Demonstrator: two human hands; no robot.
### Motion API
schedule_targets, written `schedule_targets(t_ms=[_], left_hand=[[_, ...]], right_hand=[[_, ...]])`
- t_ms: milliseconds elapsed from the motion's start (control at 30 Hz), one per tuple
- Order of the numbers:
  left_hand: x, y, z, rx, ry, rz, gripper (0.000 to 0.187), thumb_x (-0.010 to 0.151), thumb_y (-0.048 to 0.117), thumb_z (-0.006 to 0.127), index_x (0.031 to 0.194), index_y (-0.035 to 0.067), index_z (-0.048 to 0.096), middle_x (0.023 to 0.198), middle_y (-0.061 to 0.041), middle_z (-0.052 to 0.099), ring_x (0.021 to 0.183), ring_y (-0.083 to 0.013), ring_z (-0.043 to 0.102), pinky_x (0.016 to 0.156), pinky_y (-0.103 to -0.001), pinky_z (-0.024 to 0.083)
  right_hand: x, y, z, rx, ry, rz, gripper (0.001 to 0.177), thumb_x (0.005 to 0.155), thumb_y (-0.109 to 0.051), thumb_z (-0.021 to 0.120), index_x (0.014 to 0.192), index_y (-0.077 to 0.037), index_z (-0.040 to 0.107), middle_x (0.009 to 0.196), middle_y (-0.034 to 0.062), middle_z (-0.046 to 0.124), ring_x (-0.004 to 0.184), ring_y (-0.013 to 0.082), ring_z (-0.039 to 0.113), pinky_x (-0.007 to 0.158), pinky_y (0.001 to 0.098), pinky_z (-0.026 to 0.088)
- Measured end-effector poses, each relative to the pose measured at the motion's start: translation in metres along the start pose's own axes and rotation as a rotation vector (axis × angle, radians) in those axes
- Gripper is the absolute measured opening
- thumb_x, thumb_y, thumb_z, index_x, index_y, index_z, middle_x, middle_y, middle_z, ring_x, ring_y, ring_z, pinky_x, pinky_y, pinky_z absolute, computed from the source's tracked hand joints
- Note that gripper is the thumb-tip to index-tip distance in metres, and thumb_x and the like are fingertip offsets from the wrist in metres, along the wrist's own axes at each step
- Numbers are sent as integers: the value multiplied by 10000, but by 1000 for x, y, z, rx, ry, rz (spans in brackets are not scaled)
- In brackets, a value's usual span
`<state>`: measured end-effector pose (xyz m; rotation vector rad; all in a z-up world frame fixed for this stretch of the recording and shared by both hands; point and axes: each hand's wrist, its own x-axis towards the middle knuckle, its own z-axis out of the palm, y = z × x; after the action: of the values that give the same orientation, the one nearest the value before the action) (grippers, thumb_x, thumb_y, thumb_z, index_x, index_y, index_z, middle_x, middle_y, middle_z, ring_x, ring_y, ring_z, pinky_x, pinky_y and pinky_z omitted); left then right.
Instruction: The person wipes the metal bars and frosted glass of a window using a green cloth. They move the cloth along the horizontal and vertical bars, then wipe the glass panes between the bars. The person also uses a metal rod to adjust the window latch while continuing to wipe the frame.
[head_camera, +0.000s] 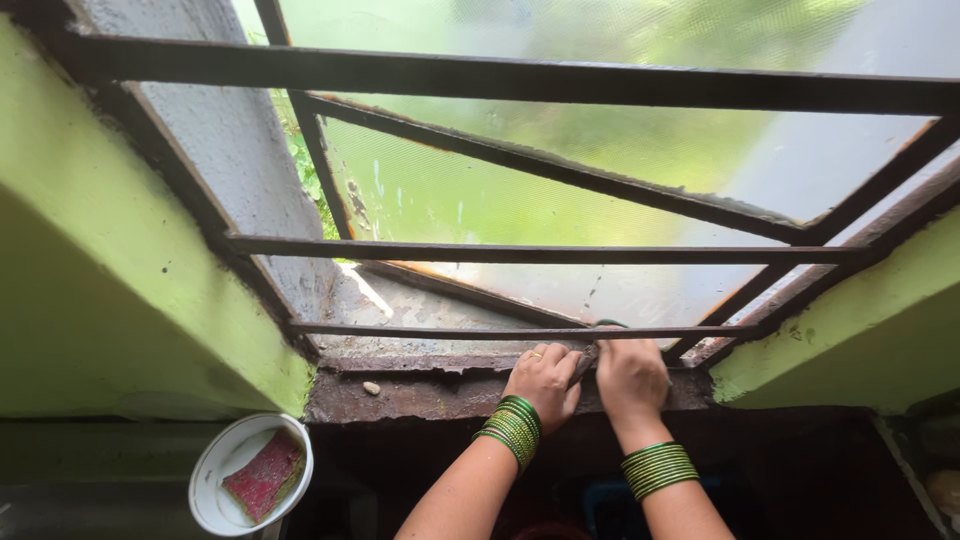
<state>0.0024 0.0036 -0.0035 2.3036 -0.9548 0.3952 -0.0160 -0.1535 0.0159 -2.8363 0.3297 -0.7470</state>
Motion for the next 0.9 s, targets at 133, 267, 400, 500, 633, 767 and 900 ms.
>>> schedule_targets(t_ms=[133, 267, 400, 500, 633, 767, 900], left_hand=[[0, 3, -1, -11, 7, -1, 457, 788, 184, 745, 1213, 51, 642, 1125, -111, 623, 1098, -288, 597, 992, -426, 466], [1, 3, 2, -2, -42, -21, 445, 809, 194, 744, 1218, 51, 640, 1130, -109, 622, 1106, -287, 596, 986, -427, 465], [0, 5, 4, 6, 1, -7, 456, 799, 193, 749, 1219, 54, 641, 1129, -111, 625, 1104, -287, 599, 992, -428, 465], [-2, 6, -1, 13, -6, -3, 468, 791, 188, 751, 1225, 52, 639, 1131, -116, 627, 1102, -293, 597, 993, -432, 464], [-1, 9, -5, 12, -62, -33, 423, 827, 194, 743, 1214, 62, 636, 1129, -117, 626, 1111, -285, 600, 1006, -431, 462], [2, 10, -7, 29, -50, -19, 436, 830, 192, 746, 1226, 50, 630, 1132, -127, 625, 1113, -287, 599, 1006, -432, 459], [2, 8, -3, 40, -57, -19, 450, 831, 194, 748, 1234, 37, 626, 1124, -124, 624, 1104, -279, 601, 1009, -431, 459]], right_hand=[[3, -16, -8, 121, 92, -138, 217, 904, -167, 640, 1075, -132, 768, 906, 116, 760, 895, 341, 700, 799, 422, 569], [8, -12, -20, 77, 34, -182, 205, 917, -182, 635, 1071, -155, 768, 916, 104, 764, 902, 322, 702, 810, 420, 569], [4, -2, -24, -1, 43, -218, 220, 917, -200, 638, 1089, -156, 769, 923, 100, 767, 921, 324, 691, 801, 409, 578], [2, 7, -33, -18, 3, -96, 158, 968, -213, 618, 997, -172, 768, 952, 65, 773, 954, 291, 701, 822, 410, 586], [-6, 17, -47, -32, -140, 21, 229, 951, -216, 602, 1124, -174, 746, 950, 75, 759, 906, 300, 687, 763, 434, 588], [-4, 34, -49, -44, -112, 103, 214, 999, -233, 584, 1113, -136, 736, 943, 100, 756, 939, 306, 681, 779, 448, 580], [-4, 46, -29, -2, -45, 123, 217, 1009, -232, 587, 1058, -76, 730, 951, 117, 759, 961, 327, 676, 813, 458, 564]])
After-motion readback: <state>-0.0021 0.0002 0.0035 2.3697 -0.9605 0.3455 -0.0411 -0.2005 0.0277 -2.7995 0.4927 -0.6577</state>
